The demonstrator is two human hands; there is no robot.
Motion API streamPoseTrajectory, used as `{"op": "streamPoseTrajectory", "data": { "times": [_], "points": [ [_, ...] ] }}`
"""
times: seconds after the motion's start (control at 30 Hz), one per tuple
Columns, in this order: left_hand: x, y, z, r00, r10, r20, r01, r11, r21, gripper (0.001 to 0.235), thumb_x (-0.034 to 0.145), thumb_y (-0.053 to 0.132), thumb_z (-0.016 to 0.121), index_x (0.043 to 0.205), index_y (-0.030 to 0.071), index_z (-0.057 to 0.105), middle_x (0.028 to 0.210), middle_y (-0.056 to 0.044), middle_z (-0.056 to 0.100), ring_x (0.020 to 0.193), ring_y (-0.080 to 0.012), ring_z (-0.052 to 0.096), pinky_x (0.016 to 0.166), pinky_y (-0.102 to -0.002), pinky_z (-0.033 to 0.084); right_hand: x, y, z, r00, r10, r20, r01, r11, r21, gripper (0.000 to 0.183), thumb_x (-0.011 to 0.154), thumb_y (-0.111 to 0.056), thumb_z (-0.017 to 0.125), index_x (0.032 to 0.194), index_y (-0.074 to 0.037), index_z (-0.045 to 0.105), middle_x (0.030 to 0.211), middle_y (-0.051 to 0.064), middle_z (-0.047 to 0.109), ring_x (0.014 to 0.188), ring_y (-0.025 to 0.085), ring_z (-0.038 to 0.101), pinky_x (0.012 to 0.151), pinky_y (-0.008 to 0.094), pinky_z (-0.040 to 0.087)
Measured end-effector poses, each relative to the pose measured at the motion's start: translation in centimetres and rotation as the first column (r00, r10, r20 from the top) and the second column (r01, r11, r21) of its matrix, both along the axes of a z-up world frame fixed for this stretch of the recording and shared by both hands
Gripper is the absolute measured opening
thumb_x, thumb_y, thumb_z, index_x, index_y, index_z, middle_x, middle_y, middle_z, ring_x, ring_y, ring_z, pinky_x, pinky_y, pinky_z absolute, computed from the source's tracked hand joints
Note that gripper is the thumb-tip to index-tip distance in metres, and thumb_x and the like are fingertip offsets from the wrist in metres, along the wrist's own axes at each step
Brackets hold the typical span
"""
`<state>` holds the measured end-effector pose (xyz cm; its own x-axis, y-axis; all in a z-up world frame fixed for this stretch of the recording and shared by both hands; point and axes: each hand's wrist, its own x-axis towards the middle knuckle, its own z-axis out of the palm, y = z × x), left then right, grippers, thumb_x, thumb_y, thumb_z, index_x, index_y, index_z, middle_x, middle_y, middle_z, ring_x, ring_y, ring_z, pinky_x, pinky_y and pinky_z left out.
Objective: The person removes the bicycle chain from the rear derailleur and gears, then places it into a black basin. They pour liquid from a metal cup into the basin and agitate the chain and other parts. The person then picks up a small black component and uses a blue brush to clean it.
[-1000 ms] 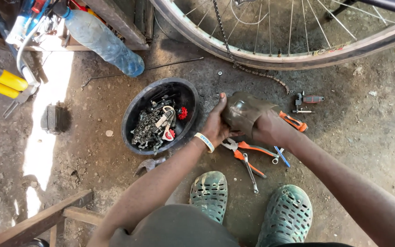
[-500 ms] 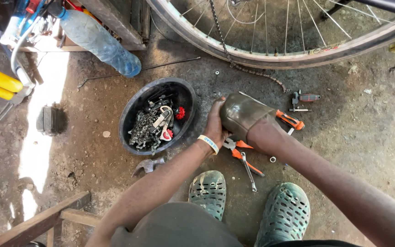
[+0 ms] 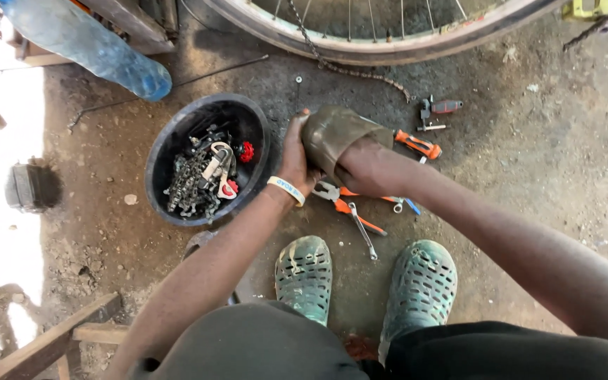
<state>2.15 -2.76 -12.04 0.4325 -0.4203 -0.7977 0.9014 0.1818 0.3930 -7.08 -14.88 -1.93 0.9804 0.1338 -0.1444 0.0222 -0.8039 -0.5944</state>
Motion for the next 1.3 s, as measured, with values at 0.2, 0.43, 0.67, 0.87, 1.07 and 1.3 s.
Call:
{"op": "streamPoseTrajectory", "data": {
  "times": [0.2,0.43,0.67,0.87,1.07,1.3],
  "points": [
    [-1.5,0.4,2.5,0.998,-0.015,-0.065,0.015,1.000,0.006,0.070,0.068,0.055,0.079,0.120,0.013,0.060,0.112,-0.018,0.064,0.101,-0.0355,0.067,0.083,-0.056,0.058,-0.3,-0.1,-1.4,0.972,0.011,-0.235,-0.006,1.000,0.022,0.033,0.087,-0.023,0.056,0.112,-0.007,0.070,0.105,0.020,0.070,0.109,0.048,0.065,0.093,0.058,0.055],
    [-1.0,-0.4,0.0,0.997,-0.016,-0.080,0.015,1.000,-0.008,0.065,0.071,0.051,0.079,0.120,0.013,0.061,0.115,-0.018,0.064,0.106,-0.0376,0.067,0.088,-0.056,0.057,0.0,0.4,1.0,0.945,0.050,-0.322,-0.094,0.988,-0.121,0.035,0.086,-0.027,0.055,0.108,-0.006,0.072,0.106,0.025,0.070,0.113,0.046,0.066,0.096,0.058,0.054],
    [-1.2,-0.9,1.7,1.000,0.001,-0.007,0.000,0.998,0.065,0.057,0.072,0.047,0.081,0.115,0.013,0.064,0.113,-0.016,0.068,0.105,-0.0327,0.069,0.090,-0.048,0.058,-1.0,1.0,0.5,0.954,-0.080,-0.288,0.024,0.981,-0.194,0.033,0.085,-0.025,0.056,0.107,-0.006,0.072,0.104,0.024,0.070,0.111,0.045,0.066,0.095,0.057,0.054],
    [-1.8,0.0,-0.1,1.000,-0.001,0.025,-0.003,0.990,0.141,0.051,0.073,0.046,0.081,0.109,0.014,0.065,0.108,-0.014,0.070,0.100,-0.0299,0.071,0.086,-0.044,0.060,-2.4,1.5,-0.4,0.962,-0.132,-0.238,0.080,0.973,-0.215,0.032,0.084,-0.024,0.057,0.105,-0.006,0.072,0.102,0.023,0.069,0.108,0.044,0.066,0.095,0.057,0.054],
    [-3.1,0.6,2.1,1.000,0.018,0.012,-0.020,0.982,0.190,0.041,0.073,0.046,0.079,0.103,0.022,0.065,0.105,-0.011,0.070,0.098,-0.0279,0.072,0.085,-0.041,0.060,-3.1,1.2,-0.9,0.974,-0.147,-0.174,0.105,0.968,-0.230,0.030,0.083,-0.022,0.058,0.104,-0.006,0.072,0.100,0.022,0.069,0.106,0.044,0.067,0.094,0.056,0.054],
    [-4.9,0.6,5.7,0.999,0.012,-0.034,-0.004,0.977,0.211,0.040,0.071,0.043,0.079,0.098,0.016,0.067,0.100,-0.013,0.073,0.094,-0.0266,0.072,0.085,-0.039,0.058,-4.6,2.2,-1.1,0.989,-0.122,-0.087,0.097,0.964,-0.249,0.028,0.081,-0.020,0.059,0.102,-0.007,0.073,0.098,0.021,0.069,0.103,0.043,0.067,0.093,0.056,0.054]
  ]
}}
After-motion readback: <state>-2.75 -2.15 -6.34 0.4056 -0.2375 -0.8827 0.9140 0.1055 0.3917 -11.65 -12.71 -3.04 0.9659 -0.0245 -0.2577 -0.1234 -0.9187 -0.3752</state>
